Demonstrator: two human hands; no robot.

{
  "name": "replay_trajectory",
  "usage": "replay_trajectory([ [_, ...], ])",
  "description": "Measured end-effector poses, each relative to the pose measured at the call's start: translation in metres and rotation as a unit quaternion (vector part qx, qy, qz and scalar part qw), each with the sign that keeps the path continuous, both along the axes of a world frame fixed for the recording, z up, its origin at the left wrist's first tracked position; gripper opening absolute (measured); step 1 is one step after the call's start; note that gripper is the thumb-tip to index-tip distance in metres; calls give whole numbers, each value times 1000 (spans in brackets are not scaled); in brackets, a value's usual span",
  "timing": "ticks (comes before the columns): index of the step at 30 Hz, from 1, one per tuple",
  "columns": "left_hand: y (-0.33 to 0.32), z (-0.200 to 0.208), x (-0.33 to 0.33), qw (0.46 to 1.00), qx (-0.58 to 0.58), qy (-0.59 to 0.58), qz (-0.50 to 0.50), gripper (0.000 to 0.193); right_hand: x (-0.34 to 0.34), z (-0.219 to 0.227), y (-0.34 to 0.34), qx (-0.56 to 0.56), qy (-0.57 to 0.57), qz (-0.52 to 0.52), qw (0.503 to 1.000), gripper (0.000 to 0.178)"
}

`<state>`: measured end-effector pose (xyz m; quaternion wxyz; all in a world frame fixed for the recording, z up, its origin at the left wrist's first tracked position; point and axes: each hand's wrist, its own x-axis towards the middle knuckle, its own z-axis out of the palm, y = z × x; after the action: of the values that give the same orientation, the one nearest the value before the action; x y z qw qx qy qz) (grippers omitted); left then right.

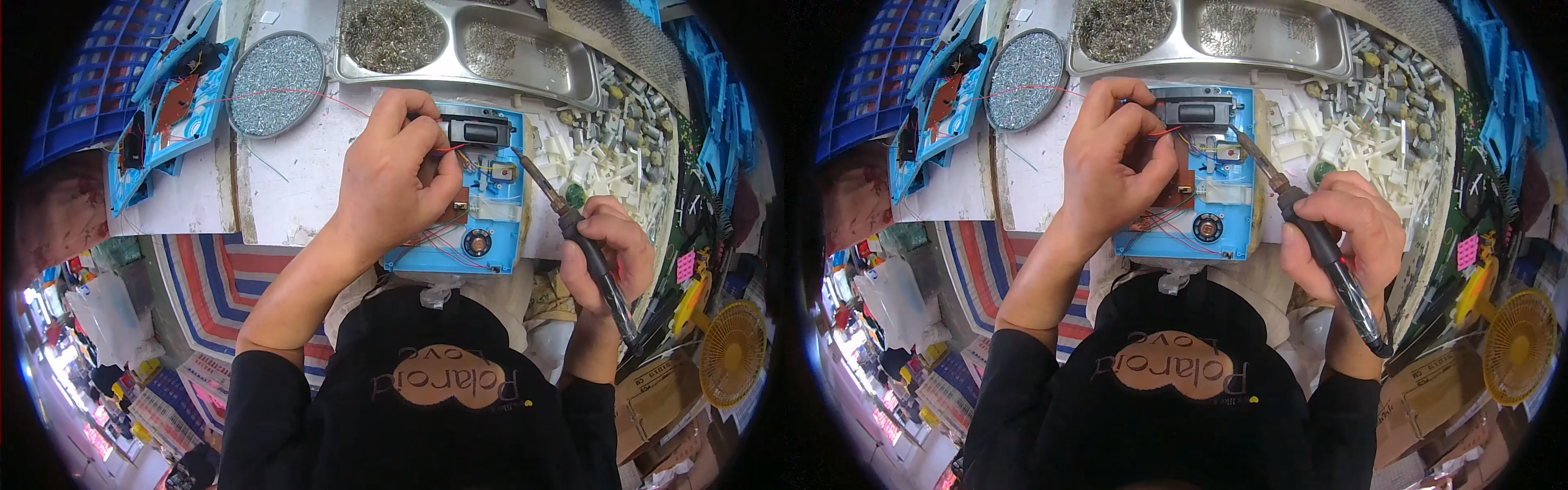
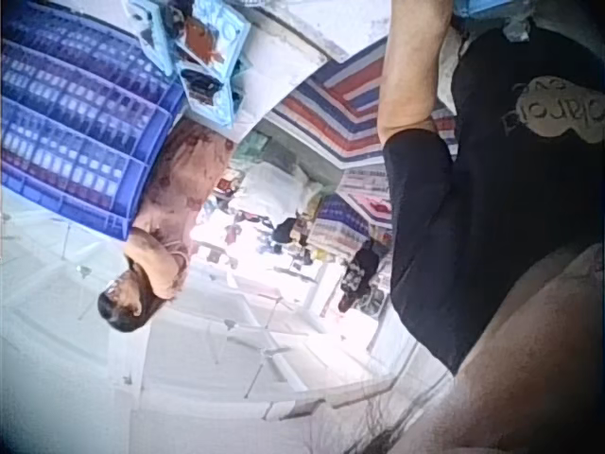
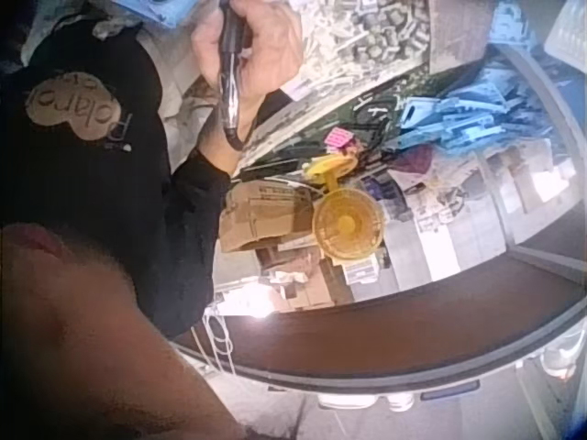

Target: Soldering wires and assembling the internal components of a blue electronic device.

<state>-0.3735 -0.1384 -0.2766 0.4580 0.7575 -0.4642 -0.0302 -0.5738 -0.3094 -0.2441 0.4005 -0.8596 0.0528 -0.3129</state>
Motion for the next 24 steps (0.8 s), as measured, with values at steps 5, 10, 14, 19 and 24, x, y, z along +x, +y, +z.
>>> replay_trajectory([
  [5, 1, 0, 0, 1000, -9, -21, 5, 18, -3, 0, -1, 8, 3, -1, 1000, 29],
  [10, 14, 28, -21, 990, 51, -23, -129, 33, -17, -1, -2, 81, -16, -32, 996, 31],
  [14, 0, 20, -28, 968, 147, -59, -195, 24, -23, -3, 11, 140, -27, -127, 982, 39],
  [19, 0, 10, -18, 977, 58, 24, -205, 14, -33, -15, 8, 261, -70, -92, 958, 45],
  [24, -1, 9, -12, 961, 71, 191, -188, 9, 7, -25, 36, 255, 9, -50, 966, 66],
])
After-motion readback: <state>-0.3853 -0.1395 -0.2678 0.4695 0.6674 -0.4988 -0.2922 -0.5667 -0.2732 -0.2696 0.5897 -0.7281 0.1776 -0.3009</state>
